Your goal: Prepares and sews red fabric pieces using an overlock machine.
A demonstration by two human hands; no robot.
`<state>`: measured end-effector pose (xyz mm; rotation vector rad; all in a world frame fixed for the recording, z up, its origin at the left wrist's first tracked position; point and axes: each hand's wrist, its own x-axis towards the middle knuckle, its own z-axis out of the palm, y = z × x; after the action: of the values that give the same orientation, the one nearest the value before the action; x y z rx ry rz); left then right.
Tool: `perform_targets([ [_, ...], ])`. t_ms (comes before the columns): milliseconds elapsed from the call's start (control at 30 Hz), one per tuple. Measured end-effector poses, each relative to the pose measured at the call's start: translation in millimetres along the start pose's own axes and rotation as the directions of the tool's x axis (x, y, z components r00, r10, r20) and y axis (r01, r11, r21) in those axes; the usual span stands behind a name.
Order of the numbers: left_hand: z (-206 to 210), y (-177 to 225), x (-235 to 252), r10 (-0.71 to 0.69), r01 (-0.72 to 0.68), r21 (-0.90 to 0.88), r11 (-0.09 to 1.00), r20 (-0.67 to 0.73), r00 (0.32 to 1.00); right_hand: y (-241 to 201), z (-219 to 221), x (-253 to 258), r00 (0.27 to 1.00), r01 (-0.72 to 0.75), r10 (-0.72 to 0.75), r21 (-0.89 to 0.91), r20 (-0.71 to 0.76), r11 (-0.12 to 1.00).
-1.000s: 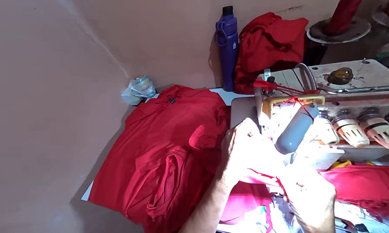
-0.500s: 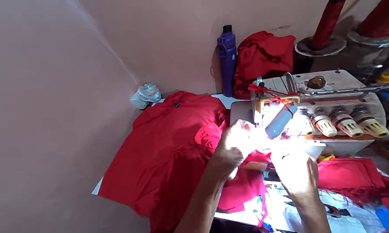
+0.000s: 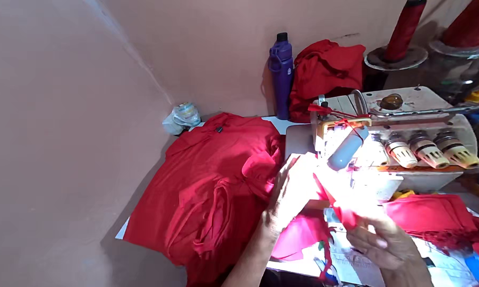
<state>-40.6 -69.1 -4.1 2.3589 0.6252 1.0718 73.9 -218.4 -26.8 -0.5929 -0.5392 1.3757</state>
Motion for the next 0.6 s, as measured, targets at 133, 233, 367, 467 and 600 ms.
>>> perform_targets([
  [133, -4, -10, 0, -0.037, 0.031, 0.046, 0.998, 0.149, 0.988, -17, 14, -3, 0.94, 0.235, -0.241, -0.051, -0.244, 0.971],
  [233, -15, -6, 4, -0.126, 0.115, 0.06, 0.992, 0.249, 0.96, -26, 23, 6, 0.877, 0.276, -0.309, -0.141, -0.368, 0.951],
  [367, -17, -3, 16, -0.177, 0.135, 0.15, 0.979, 0.315, 0.932, -32, 21, 15, 0.862, 0.311, -0.322, -0.093, -0.392, 0.946],
  [467, -13, -12, 15, -0.087, 0.062, 0.106, 0.992, 0.26, 0.962, -27, 6, 19, 0.894, 0.346, -0.353, -0.074, -0.277, 0.935],
  [600, -9, -16, 12, -0.013, 0.005, 0.04, 0.999, 0.194, 0.981, -30, 25, 22, 0.832, 0.286, -0.293, -0.087, -0.472, 0.954],
])
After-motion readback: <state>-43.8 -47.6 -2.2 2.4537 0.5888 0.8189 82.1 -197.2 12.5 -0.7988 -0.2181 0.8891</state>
